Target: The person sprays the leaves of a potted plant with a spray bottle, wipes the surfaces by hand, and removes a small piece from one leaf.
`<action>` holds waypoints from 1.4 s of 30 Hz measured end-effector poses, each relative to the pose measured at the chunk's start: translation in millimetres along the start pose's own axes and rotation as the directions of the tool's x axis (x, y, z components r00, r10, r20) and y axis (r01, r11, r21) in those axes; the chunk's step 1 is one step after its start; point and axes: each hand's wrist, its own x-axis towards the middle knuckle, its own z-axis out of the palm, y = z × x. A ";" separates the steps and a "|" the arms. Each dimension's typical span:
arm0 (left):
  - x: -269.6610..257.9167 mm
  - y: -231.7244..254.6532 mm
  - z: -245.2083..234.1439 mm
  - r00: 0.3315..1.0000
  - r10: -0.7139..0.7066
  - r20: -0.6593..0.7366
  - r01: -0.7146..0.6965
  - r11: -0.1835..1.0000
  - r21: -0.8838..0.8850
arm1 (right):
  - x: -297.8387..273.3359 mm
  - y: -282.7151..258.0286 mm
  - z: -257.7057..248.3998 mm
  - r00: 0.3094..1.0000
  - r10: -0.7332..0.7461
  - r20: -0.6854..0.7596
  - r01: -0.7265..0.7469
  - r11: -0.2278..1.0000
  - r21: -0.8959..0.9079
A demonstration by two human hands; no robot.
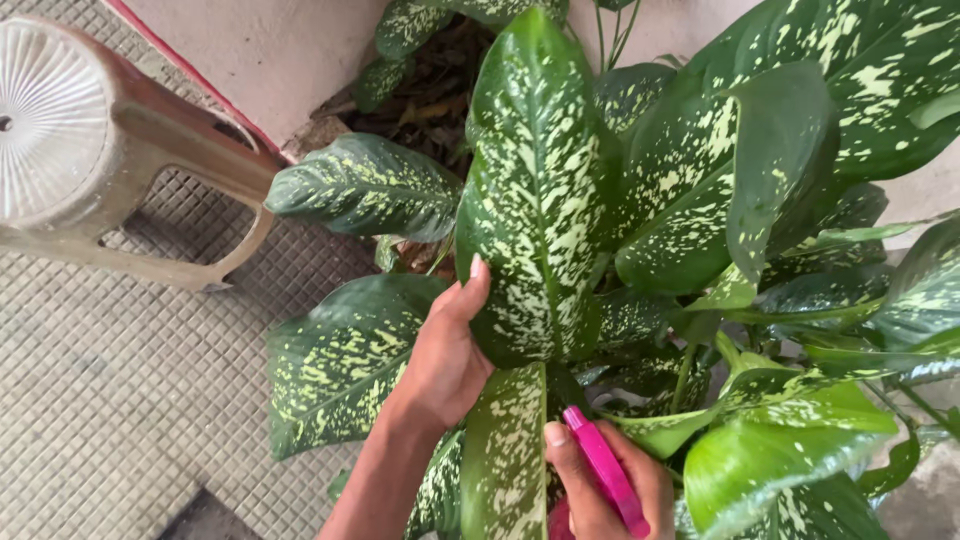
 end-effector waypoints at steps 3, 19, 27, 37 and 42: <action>0.3 2.9 1.0 1.000 -0.010 -0.015 0.009 1.000 -0.011 | 4.9 0.3 -7.9 0.856 0.515 0.051 -0.506 0.853 -0.126; -7.2 2.7 -1.2 0.985 -0.097 -0.144 0.088 0.994 -0.068 | 24.1 36.2 -14.2 0.883 0.465 0.063 -0.461 0.885 -0.071; -15.1 4.9 4.0 0.936 -0.141 -0.323 0.109 0.987 -0.116 | 29.5 35.0 -11.0 0.934 0.293 0.205 -0.298 0.954 -0.004; -10.5 5.7 -8.9 0.966 -0.079 -0.246 0.056 0.993 -0.100 | 31.4 17.8 -19.2 0.882 0.460 0.106 -0.436 0.880 -0.188; -11.6 9.9 -1.7 0.957 -0.081 -0.278 0.060 0.995 -0.080 | 14.1 60.2 -20.0 0.951 0.278 0.138 -0.283 0.959 0.014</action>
